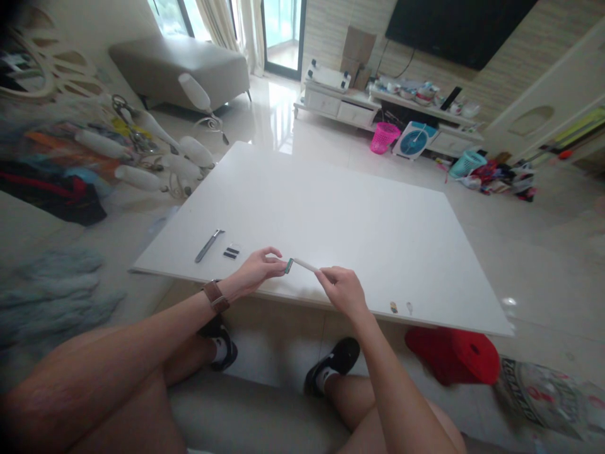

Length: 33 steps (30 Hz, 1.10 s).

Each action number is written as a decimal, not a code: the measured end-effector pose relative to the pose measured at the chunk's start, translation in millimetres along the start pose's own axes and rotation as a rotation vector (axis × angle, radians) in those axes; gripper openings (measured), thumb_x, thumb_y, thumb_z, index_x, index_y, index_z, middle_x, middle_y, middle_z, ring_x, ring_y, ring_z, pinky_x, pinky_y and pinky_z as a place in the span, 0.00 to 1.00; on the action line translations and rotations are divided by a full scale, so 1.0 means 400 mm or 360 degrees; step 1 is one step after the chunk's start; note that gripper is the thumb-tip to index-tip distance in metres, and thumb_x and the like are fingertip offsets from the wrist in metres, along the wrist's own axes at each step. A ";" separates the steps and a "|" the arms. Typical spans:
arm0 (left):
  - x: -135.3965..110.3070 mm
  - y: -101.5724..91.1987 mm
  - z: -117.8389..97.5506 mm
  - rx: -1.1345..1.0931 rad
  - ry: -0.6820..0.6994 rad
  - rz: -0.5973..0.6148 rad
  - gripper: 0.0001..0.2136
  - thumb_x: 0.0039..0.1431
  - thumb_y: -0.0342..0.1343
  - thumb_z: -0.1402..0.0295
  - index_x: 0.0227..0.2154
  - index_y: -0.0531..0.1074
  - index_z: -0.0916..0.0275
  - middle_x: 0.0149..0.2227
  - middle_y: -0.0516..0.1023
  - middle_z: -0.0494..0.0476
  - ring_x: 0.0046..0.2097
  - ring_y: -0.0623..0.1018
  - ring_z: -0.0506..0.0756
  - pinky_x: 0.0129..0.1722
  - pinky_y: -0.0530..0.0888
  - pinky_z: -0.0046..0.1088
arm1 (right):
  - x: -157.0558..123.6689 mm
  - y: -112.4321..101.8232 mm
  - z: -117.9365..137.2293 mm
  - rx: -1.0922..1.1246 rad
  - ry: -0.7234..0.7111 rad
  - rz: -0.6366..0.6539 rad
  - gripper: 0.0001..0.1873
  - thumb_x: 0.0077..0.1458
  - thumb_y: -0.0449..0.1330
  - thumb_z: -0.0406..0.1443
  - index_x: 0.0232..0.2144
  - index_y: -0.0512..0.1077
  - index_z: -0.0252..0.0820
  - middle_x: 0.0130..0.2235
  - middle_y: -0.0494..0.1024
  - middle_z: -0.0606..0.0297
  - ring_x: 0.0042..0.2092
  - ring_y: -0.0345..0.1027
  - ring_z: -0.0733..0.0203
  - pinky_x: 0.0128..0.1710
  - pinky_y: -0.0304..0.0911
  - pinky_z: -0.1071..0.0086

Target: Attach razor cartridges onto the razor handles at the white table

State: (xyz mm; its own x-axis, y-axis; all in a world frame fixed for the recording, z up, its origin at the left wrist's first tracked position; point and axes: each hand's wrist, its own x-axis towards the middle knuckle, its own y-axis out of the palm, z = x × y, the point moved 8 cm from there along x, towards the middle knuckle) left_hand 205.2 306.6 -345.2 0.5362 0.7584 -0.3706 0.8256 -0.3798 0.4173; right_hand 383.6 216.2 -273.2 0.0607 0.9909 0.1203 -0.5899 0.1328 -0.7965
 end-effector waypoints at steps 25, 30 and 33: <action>0.003 -0.016 -0.005 0.0118 0.0044 -0.0101 0.18 0.42 0.70 0.69 0.33 0.66 0.63 0.28 0.79 0.56 0.31 0.78 0.52 0.30 0.68 0.25 | -0.008 0.039 0.026 -0.0091 -0.0092 0.0186 0.18 0.65 0.53 0.44 0.32 0.80 0.45 0.26 0.76 0.65 0.29 0.65 0.63 0.31 0.54 0.70; -0.001 -0.002 -0.001 0.0116 0.0028 -0.0047 0.19 0.42 0.70 0.69 0.33 0.66 0.63 0.28 0.80 0.57 0.32 0.78 0.52 0.30 0.67 0.25 | 0.000 0.014 0.005 -0.0043 -0.0004 0.0002 0.18 0.64 0.53 0.44 0.31 0.79 0.43 0.26 0.76 0.65 0.28 0.64 0.64 0.30 0.54 0.70; 0.001 -0.002 0.004 0.0105 0.0021 -0.0037 0.18 0.42 0.70 0.70 0.33 0.66 0.63 0.28 0.80 0.57 0.32 0.78 0.52 0.30 0.67 0.25 | 0.000 0.031 0.009 -0.0077 -0.0011 0.0040 0.18 0.64 0.53 0.44 0.31 0.79 0.44 0.27 0.76 0.64 0.29 0.65 0.63 0.31 0.54 0.70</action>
State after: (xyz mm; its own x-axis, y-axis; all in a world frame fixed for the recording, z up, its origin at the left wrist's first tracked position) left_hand 204.9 306.4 -347.2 0.5147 0.7742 -0.3684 0.8479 -0.3958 0.3528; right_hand 373.5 217.7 -281.1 0.0407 0.9937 0.1040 -0.5518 0.1091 -0.8268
